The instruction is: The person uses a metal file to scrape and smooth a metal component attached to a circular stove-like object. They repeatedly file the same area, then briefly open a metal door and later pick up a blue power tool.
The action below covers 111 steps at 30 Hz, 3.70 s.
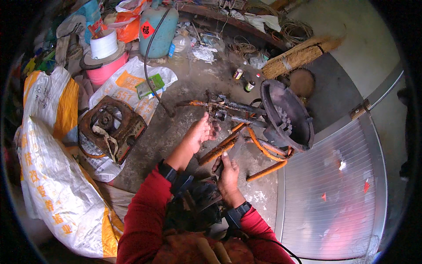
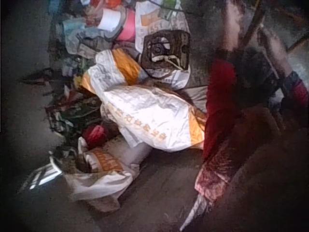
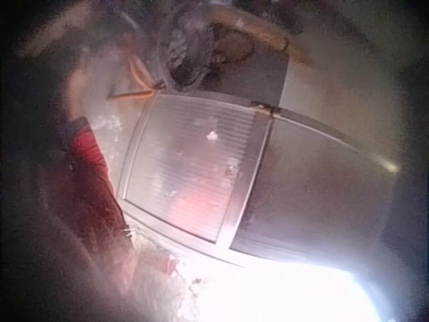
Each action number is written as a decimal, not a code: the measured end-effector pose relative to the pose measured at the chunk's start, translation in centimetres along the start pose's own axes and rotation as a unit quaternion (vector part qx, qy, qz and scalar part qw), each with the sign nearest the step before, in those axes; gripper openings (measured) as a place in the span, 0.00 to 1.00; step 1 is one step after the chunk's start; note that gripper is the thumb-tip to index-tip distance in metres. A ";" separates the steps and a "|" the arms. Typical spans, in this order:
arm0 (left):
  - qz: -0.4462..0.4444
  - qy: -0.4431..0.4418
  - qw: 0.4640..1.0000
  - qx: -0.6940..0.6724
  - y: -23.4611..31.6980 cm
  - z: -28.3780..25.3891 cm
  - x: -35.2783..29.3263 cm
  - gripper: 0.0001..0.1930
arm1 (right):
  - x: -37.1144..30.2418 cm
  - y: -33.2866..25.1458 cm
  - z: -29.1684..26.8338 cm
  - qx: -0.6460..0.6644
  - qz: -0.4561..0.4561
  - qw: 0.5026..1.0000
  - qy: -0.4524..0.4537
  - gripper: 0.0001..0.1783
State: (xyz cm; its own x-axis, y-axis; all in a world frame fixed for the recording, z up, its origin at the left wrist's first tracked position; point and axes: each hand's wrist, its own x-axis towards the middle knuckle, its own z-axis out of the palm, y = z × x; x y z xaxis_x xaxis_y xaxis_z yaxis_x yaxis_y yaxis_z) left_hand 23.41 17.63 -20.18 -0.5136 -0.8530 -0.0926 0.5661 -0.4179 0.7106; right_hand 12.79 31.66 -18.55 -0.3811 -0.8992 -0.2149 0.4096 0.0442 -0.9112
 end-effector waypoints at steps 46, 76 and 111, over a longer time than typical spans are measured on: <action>-0.033 -0.150 0.934 0.324 3.6 -5.0 -3.0 0.19 | 12.0 -13.0 11.3 -0.715 -0.346 0.567 -0.218 0.19; -0.029 -0.157 0.918 0.363 4.1 -4.5 -2.9 0.15 | 11.9 -13.5 12.3 -0.692 -0.330 0.596 -0.241 0.17; -0.006 -0.156 0.908 0.390 4.7 -4.4 -3.4 0.14 | 10.5 -13.0 12.3 -0.729 -0.357 0.572 -0.115 0.31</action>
State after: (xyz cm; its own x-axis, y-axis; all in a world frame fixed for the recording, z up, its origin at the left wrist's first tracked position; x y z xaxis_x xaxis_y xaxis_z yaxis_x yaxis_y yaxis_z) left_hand 30.63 17.18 -19.62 -0.7431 -0.6691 0.0111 -0.0068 0.0242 0.9997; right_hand 13.67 16.28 -4.67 0.1681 -0.9405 0.2952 -0.9740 -0.2046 -0.0973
